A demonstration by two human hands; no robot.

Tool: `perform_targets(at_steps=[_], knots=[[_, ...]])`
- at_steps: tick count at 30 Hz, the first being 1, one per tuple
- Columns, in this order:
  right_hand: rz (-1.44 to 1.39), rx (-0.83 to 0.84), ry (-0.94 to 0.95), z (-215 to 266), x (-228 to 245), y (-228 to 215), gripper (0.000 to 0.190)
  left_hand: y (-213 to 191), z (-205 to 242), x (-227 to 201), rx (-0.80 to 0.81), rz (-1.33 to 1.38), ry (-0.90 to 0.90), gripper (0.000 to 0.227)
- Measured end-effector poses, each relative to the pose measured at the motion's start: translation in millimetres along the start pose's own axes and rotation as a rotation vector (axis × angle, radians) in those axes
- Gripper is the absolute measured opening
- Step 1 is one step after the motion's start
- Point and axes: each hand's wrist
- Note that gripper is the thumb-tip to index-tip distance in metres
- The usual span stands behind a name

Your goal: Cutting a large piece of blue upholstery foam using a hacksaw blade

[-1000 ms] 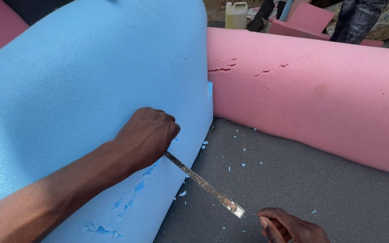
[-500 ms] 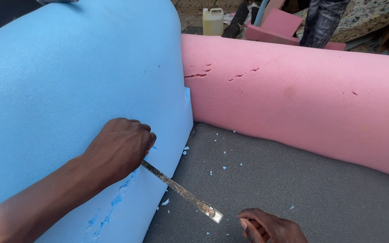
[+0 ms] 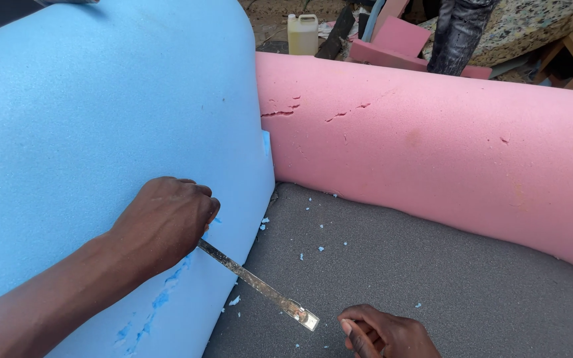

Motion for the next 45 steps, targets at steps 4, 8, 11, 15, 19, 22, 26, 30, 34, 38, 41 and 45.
perform_targets(at_steps=[4, 8, 11, 15, 19, 22, 26, 30, 34, 38, 41, 45], knots=[[-0.12, -0.016, -0.033, -16, 92, -44, 0.035, 8, -3, -4, 0.011, 0.013, -0.029, 0.038], [-0.122, 0.006, -0.014, -38, 190, -63, 0.032, 12, -7, -8, 0.011, -0.003, -0.009, 0.042], [-0.097, 0.174, -0.164, -55, 225, -41, 0.03, 15, -10, -10, 0.01, -0.001, 0.001, 0.039], [-0.338, 0.591, 0.016, -62, 247, -7, 0.035, -10, -18, -19, 0.173, -0.041, -0.001, 0.036], [-0.466, 0.679, 0.061, -66, 231, 15, 0.037, -14, -16, -22, 0.226, -0.027, -0.009, 0.029], [-0.482, 0.62, 0.019, -66, 230, 24, 0.039, -4, -13, -18, 0.061, -0.017, 0.019, 0.025], [-0.417, 0.589, 0.032, -65, 236, 20, 0.047, -11, -16, -21, 0.156, -0.019, 0.001, 0.031], [-0.392, 0.584, -0.032, -66, 238, 15, 0.049, -11, -15, -19, 0.145, -0.01, 0.005, 0.029], [-0.395, 0.601, -0.044, -67, 239, 13, 0.049, -20, -17, -22, 0.202, -0.026, -0.01, 0.027], [-0.401, 0.639, -0.062, -74, 238, 25, 0.036, -18, -13, -21, 0.144, -0.025, 0.008, 0.02], [-0.375, 0.618, -0.099, -77, 241, 27, 0.039, -13, -10, -22, 0.086, -0.002, 0.011, 0.019], [-0.332, 0.56, -0.082, -80, 245, 32, 0.045, -18, -12, -25, 0.064, 0.007, 0.008, 0.018]])
Point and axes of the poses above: each hand's wrist, its own z-axis away from the middle knuckle, its own y-axis out of the palm, x = y × z, and after that the axes turned 15 degrees about -x, right-handed
